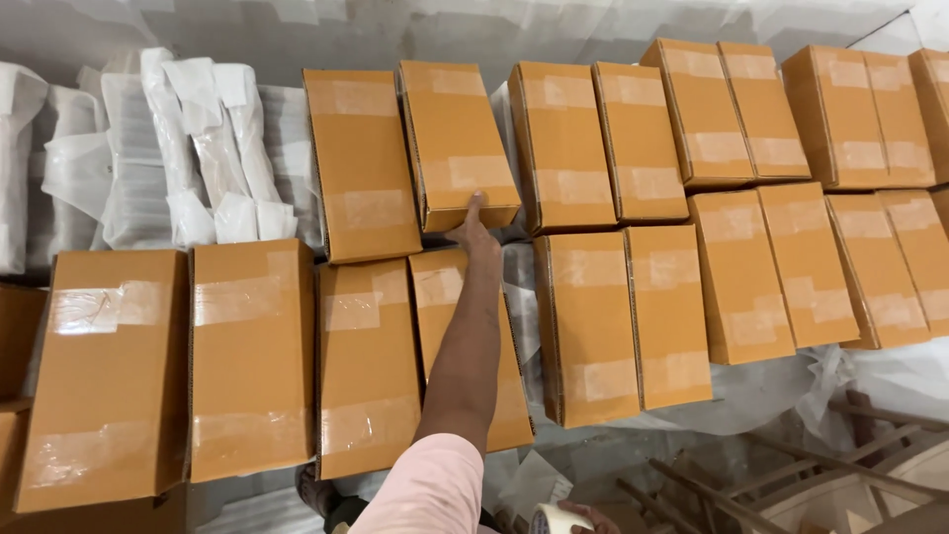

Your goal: Packing wooden furniture parts into cardboard boxes and sealing them with tape.

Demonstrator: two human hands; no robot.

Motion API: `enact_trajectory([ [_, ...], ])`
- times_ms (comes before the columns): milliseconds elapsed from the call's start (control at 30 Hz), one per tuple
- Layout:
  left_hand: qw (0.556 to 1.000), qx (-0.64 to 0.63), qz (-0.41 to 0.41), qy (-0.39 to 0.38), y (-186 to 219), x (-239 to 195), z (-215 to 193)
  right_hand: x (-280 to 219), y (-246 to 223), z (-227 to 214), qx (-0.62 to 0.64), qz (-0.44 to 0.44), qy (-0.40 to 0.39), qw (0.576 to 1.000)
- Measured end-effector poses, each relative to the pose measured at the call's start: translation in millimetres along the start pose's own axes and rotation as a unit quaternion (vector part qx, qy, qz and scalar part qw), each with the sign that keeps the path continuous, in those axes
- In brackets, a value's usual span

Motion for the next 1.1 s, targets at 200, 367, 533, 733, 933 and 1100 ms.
enact_trajectory([
  [200, 0.983, 0.106, -0.044, 0.146, 22, -27, -6, -16, 4, 12, -0.012, 0.007, -0.015, 1.000],
  [367, 0.962, 0.253, 0.055, -0.089, 8, -15, -77, -36, -101, 63, -0.035, -0.023, -0.053, 0.998],
  [533, 0.596, 0.552, 0.009, -0.583, 129, -237, -86, -26, -225, 114, -0.125, -0.232, 0.142, 0.954],
  [733, 0.667, 0.559, 0.279, -0.407, 258, -313, -99, -75, -386, 291, -0.331, -0.457, 0.027, 0.825],
  [933, 0.706, 0.552, 0.394, -0.205, 354, -344, -149, -80, -385, 408, -0.346, -0.497, -0.174, 0.776],
  [1100, 0.747, 0.468, 0.466, -0.073, 413, -387, -209, -104, -355, 466, -0.406, -0.557, -0.158, 0.708],
])
Point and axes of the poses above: each hand's wrist, its own x-axis towards the middle knuckle, its own z-axis out of the palm, y = z × x, the point moved 4 cm from there along x, towards the middle knuckle, and after that the axes turned 10 degrees about -x, right-handed, at the moved point
